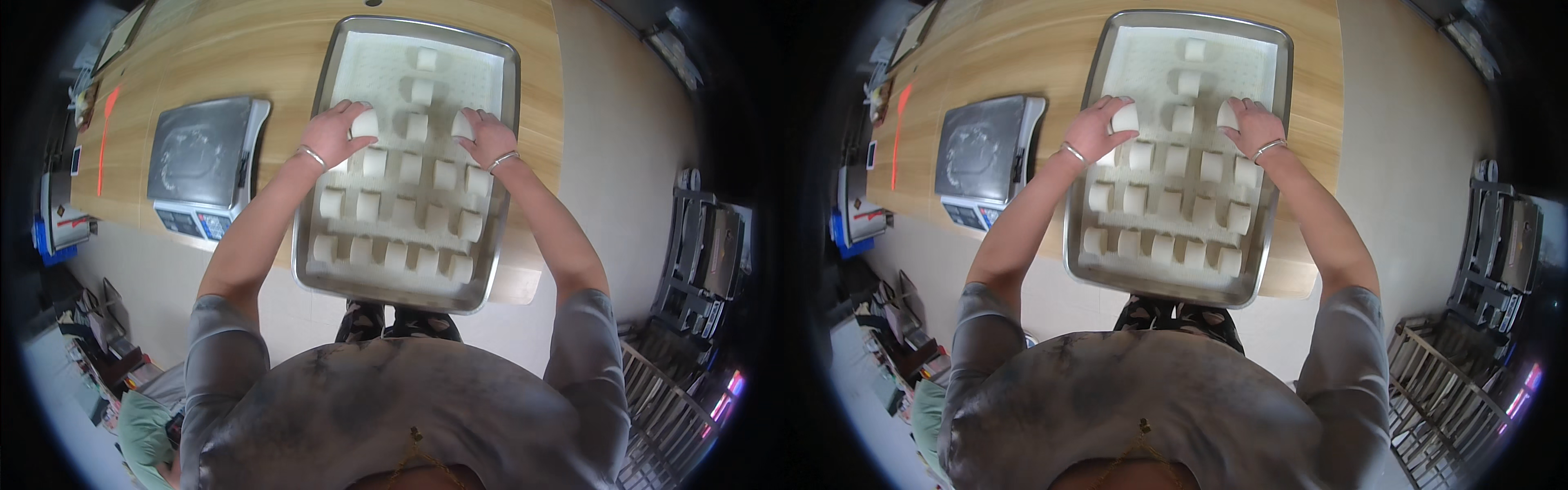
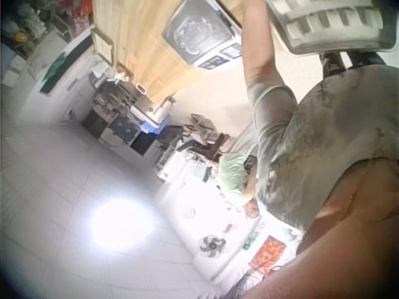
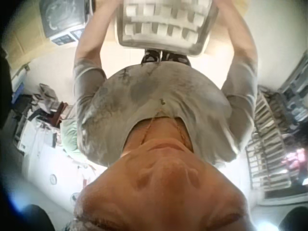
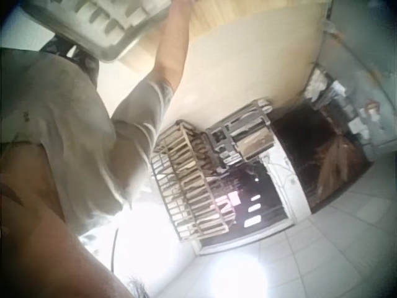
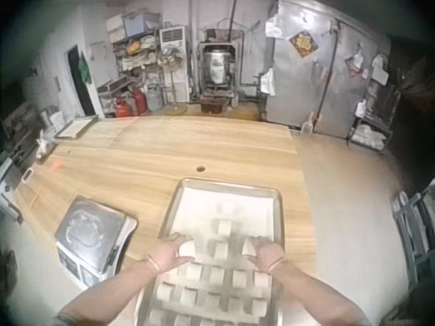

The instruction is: The person retrieves a tray of dough from a proofer, then rolls a large sheet of dough into a log with a coworker. They cut the log into uniform pieces using a cleaver and arrange the pieces on a tray. The person also sprinkles flour on the work surface during the process.

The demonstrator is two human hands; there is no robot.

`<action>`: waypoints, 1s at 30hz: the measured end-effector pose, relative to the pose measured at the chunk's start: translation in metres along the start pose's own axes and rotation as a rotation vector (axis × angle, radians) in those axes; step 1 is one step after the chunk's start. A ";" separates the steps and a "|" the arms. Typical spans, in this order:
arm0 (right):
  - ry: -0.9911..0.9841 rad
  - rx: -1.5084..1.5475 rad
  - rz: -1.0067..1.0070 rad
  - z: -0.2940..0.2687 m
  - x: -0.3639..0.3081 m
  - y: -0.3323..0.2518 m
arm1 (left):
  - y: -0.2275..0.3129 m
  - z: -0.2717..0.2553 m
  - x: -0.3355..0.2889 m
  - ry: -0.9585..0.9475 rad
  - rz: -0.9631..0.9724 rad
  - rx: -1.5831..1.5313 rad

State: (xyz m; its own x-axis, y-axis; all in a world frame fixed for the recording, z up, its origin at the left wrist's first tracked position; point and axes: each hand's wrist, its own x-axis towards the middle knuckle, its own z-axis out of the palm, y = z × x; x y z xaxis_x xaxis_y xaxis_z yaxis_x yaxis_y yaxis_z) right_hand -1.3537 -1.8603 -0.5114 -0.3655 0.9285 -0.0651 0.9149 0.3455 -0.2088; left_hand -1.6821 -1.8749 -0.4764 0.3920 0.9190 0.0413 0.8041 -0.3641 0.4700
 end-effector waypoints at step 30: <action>-0.119 0.043 -0.004 0.015 0.026 -0.022 | -0.025 0.058 0.059 -0.252 0.147 0.062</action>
State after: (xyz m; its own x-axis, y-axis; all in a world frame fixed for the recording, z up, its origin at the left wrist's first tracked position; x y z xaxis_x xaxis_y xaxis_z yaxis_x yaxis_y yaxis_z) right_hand -1.3858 -1.8462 -0.5229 -0.3895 0.9035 -0.1791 0.9060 0.3408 -0.2511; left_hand -1.6533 -1.8200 -0.5369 0.5983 0.7925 -0.1187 0.7534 -0.5059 0.4201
